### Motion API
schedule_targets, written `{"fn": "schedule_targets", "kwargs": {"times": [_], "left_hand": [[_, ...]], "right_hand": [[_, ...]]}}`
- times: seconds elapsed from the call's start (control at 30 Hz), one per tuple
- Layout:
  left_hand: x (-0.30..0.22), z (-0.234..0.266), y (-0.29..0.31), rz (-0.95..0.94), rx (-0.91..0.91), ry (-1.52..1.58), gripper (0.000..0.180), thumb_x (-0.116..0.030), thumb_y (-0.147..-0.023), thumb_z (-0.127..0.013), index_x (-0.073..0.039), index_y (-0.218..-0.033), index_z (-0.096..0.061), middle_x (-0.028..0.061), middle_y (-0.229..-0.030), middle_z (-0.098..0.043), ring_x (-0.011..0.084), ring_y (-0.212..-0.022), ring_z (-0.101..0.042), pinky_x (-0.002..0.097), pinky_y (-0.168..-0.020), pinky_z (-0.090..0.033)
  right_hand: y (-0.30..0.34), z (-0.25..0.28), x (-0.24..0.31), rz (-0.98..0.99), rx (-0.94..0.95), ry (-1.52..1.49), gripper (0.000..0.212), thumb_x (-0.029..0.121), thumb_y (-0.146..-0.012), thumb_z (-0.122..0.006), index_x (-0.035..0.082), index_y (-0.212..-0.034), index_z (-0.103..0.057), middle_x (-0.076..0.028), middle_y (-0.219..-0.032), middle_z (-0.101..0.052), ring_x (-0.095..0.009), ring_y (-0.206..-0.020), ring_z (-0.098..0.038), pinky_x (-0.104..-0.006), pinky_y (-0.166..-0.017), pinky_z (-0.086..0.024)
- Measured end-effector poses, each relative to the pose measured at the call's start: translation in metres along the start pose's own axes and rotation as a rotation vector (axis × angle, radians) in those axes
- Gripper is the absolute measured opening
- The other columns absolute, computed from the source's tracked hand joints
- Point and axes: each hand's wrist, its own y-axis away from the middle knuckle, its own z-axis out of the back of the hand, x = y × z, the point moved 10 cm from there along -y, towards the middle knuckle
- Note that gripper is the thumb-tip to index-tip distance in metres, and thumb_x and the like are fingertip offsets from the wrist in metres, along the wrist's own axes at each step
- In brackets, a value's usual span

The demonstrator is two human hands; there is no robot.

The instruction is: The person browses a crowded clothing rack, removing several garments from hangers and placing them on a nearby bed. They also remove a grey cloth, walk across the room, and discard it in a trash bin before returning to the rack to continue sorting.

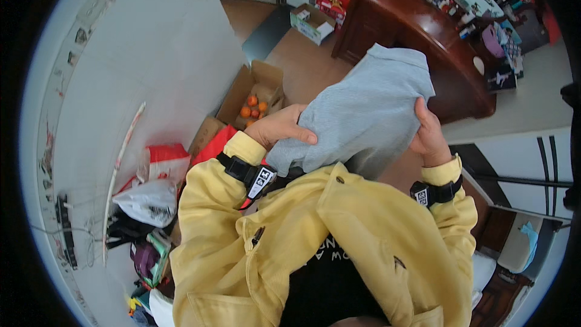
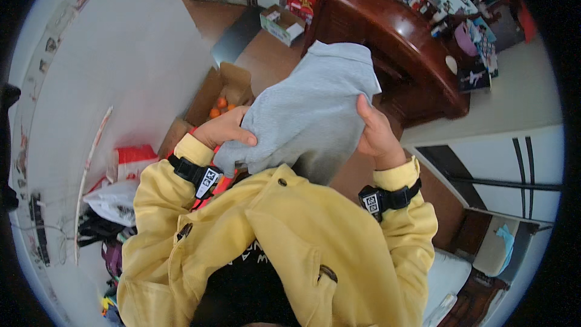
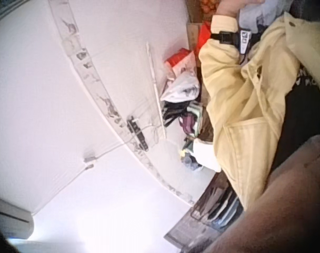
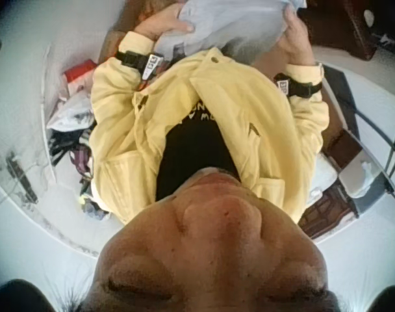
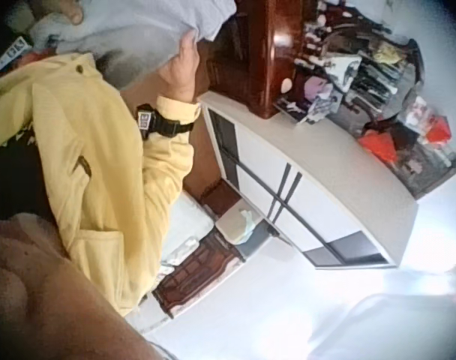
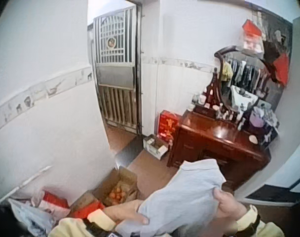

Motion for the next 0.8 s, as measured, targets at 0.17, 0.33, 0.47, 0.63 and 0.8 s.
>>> {"fn": "schedule_targets", "kwargs": {"times": [0.17,0.33,0.47,0.63,0.8], "left_hand": [[-0.107,0.103,-0.057,-0.1,-0.209,-0.179,0.05,-0.004,-0.082,-0.081,0.002,-0.129,-0.064,0.0053,-0.117,-0.072,0.011,-0.101,-0.067,0.0289,-0.094,-0.054],[-0.21,0.19,-0.088,-0.265,-0.38,-0.564,0.024,-0.006,-0.09,-0.075,0.0,-0.112,-0.068,-0.0004,-0.1,-0.069,0.0083,-0.089,-0.062,0.0257,-0.081,-0.052],[-0.295,0.243,-0.112,-0.618,-0.582,-0.695,0.016,-0.005,-0.094,-0.07,0.0,-0.109,-0.067,-0.0012,-0.097,-0.068,0.0075,-0.088,-0.06,0.0242,-0.08,-0.05],[-0.335,0.319,-0.177,-0.789,-0.94,-0.516,0.024,-0.024,-0.106,-0.058,-0.004,-0.119,-0.062,0.004,-0.112,-0.066,0.0128,-0.102,-0.06,0.0308,-0.092,-0.05],[-0.26,0.31,-0.28,-0.432,-0.326,-0.003,0.085,-0.045,-0.091,-0.077,-0.002,-0.155,-0.04,0.0086,-0.15,-0.054,0.0217,-0.136,-0.05,0.0384,-0.116,-0.037]], "right_hand": [[-0.08,0.054,0.056,0.041,-0.206,0.197,0.068,0.045,-0.106,-0.055,0.001,-0.155,-0.036,-0.009,-0.152,-0.05,-0.022,-0.136,-0.049,-0.0393,-0.116,-0.038],[-0.174,0.082,0.09,0.015,-0.29,0.213,0.071,0.046,-0.105,-0.057,0.001,-0.156,-0.036,-0.009,-0.153,-0.049,-0.022,-0.138,-0.048,-0.0391,-0.116,-0.037],[-0.261,0.054,0.125,0.08,0.03,-0.001,0.07,0.051,-0.106,-0.052,0.005,-0.156,-0.037,-0.011,-0.153,-0.051,-0.025,-0.138,-0.051,-0.0424,-0.116,-0.04],[-0.389,0.068,0.201,0.106,0.396,-0.46,0.064,0.051,-0.108,-0.043,0.005,-0.152,-0.043,-0.013,-0.15,-0.054,-0.029,-0.134,-0.055,-0.046,-0.114,-0.043],[-0.545,0.16,0.23,0.093,0.022,-0.335,0.057,0.045,-0.109,-0.044,0.002,-0.146,-0.05,-0.015,-0.144,-0.059,-0.031,-0.129,-0.059,-0.0466,-0.113,-0.044]]}}
